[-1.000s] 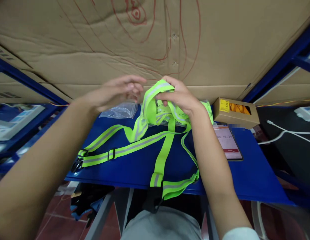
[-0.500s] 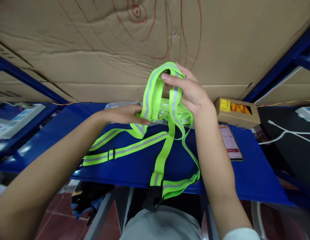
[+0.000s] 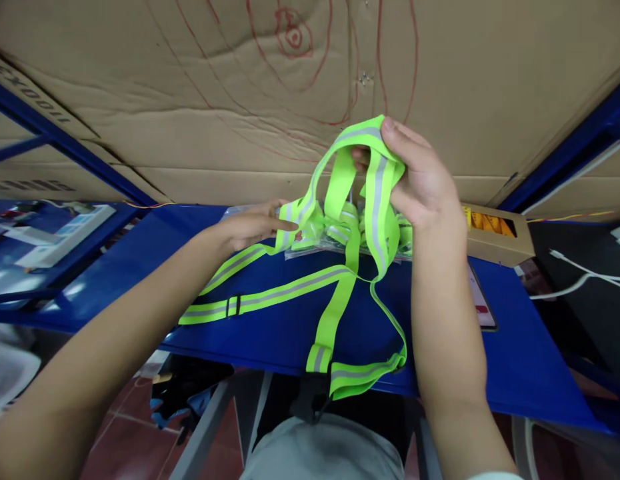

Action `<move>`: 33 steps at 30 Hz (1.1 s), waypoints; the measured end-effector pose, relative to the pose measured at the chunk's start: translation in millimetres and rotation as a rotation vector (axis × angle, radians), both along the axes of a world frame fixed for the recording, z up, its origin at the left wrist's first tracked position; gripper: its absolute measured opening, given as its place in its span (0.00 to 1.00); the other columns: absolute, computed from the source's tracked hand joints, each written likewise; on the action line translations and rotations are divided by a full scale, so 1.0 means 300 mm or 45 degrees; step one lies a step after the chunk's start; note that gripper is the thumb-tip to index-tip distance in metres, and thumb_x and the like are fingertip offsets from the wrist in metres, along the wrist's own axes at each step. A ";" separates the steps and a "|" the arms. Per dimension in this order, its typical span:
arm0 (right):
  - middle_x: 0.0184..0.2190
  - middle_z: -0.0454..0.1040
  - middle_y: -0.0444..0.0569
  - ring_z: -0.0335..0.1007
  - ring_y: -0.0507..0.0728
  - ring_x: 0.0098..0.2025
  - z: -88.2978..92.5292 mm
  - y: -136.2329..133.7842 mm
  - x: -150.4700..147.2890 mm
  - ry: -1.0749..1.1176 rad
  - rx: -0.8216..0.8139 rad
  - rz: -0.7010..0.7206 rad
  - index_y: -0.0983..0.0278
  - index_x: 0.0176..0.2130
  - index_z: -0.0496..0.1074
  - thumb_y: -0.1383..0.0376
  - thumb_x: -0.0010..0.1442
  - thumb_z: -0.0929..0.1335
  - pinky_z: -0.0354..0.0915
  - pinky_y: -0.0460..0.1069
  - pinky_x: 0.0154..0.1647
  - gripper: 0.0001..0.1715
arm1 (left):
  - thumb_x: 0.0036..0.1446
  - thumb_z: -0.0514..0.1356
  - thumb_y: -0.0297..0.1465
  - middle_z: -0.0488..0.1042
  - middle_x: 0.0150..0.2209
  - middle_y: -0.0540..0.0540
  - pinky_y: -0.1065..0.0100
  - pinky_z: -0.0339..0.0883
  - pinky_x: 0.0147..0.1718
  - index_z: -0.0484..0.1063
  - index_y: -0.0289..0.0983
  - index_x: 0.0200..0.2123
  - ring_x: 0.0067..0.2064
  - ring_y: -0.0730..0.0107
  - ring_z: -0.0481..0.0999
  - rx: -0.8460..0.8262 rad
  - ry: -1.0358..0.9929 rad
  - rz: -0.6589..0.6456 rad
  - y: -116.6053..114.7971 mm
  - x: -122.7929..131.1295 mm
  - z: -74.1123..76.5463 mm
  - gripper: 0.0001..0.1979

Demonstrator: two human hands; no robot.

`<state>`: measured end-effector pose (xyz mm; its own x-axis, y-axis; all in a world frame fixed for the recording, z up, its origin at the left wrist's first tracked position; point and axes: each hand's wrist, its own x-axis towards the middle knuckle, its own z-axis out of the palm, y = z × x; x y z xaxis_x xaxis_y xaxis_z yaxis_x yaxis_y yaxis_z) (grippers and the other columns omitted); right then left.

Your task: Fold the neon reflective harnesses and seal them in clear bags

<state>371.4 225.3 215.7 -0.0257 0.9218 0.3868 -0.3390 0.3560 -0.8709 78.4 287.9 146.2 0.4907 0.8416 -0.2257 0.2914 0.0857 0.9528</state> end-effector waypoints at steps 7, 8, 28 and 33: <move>0.23 0.66 0.41 0.61 0.51 0.24 0.000 -0.018 0.079 -0.054 0.016 -0.117 0.59 0.26 0.67 0.52 0.43 0.80 0.60 0.49 0.24 0.23 | 0.46 0.72 0.29 0.76 0.28 0.45 0.73 0.69 0.24 0.77 0.31 0.39 0.25 0.72 0.76 -0.136 -0.245 -0.142 -0.001 -0.069 0.069 0.16; 0.21 0.62 0.40 0.56 0.49 0.22 -0.001 -0.028 0.091 -0.071 0.013 -0.107 0.59 0.24 0.66 0.53 0.42 0.81 0.55 0.48 0.21 0.24 | 0.45 0.72 0.28 0.76 0.27 0.46 0.74 0.68 0.22 0.78 0.31 0.39 0.24 0.73 0.74 -0.136 -0.307 -0.167 -0.002 -0.080 0.082 0.16; 0.27 0.79 0.45 0.77 0.58 0.30 -0.023 -0.072 0.135 -0.440 -0.228 0.273 0.60 0.36 0.75 0.63 0.42 0.82 0.69 0.52 0.31 0.22 | 0.55 0.71 0.32 0.78 0.29 0.50 0.74 0.71 0.25 0.76 0.37 0.38 0.26 0.74 0.78 0.205 -0.724 -0.059 -0.027 -0.104 0.224 0.10; 0.31 0.81 0.44 0.78 0.57 0.29 -0.020 -0.055 0.110 -0.390 -0.226 0.177 0.59 0.47 0.78 0.65 0.42 0.82 0.71 0.52 0.31 0.31 | 0.55 0.68 0.25 0.79 0.35 0.55 0.77 0.65 0.24 0.74 0.41 0.46 0.27 0.80 0.77 0.282 -0.784 -0.081 -0.045 -0.083 0.272 0.15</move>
<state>404.4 208.7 209.7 -0.2448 0.9534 0.1763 -0.0875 0.1594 -0.9833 53.5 274.5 227.7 0.5251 0.8010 0.2874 -0.3150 -0.1307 0.9400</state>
